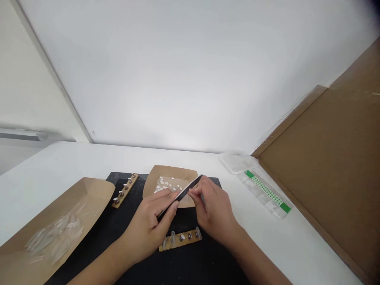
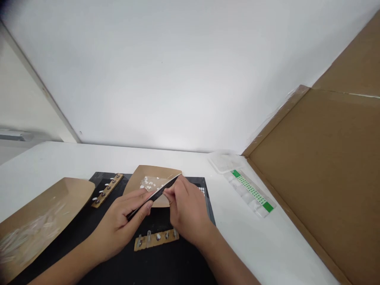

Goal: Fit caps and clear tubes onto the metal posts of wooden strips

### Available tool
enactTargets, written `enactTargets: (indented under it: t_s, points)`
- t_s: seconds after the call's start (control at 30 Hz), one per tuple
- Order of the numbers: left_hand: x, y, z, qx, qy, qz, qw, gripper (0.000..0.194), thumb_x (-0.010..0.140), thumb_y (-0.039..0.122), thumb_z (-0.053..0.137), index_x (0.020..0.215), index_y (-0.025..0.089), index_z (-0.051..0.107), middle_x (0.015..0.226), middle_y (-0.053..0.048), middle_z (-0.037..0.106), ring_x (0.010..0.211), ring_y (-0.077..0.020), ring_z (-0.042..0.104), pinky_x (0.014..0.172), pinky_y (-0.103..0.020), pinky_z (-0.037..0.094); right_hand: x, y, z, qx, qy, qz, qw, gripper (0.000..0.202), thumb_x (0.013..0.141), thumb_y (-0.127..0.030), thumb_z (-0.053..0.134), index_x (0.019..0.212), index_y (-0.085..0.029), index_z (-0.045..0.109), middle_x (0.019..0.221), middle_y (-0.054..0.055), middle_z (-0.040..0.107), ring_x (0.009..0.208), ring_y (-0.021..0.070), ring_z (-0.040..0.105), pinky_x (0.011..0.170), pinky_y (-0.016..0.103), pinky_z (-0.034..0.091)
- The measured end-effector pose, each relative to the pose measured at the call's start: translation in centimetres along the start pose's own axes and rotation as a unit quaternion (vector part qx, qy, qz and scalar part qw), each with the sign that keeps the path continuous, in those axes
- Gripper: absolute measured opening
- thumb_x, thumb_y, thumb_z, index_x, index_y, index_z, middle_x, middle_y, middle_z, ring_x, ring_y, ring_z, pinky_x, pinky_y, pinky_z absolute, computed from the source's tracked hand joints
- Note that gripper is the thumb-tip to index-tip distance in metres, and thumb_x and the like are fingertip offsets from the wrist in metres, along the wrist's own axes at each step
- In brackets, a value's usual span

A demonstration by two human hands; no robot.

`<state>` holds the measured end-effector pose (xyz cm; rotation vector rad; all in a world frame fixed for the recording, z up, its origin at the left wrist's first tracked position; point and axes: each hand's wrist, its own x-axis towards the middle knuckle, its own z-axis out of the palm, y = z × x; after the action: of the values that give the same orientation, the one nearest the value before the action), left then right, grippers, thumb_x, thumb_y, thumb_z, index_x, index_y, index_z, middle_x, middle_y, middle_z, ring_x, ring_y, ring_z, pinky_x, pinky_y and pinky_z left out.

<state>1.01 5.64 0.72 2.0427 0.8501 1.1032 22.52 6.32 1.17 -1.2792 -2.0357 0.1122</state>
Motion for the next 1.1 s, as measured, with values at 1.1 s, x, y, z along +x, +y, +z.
enactTargets:
  t_s: [1.1]
  points:
    - [0.4,-2.2,-3.9,0.537,0.024,-0.295,0.79,0.044,0.107,0.026,0.036,0.133,0.019,0.07,0.102,-0.011,0.082,0.084,-0.0289,0.077,0.057,-0.031,0.038,-1.5,0.1,0.2,0.164,-0.03,-0.107,0.98,0.016,0.097,-0.032,0.079,0.094,-0.021,0.068,0.084,0.0,0.072,0.074,0.0136,0.068,0.067,0.024,0.052]
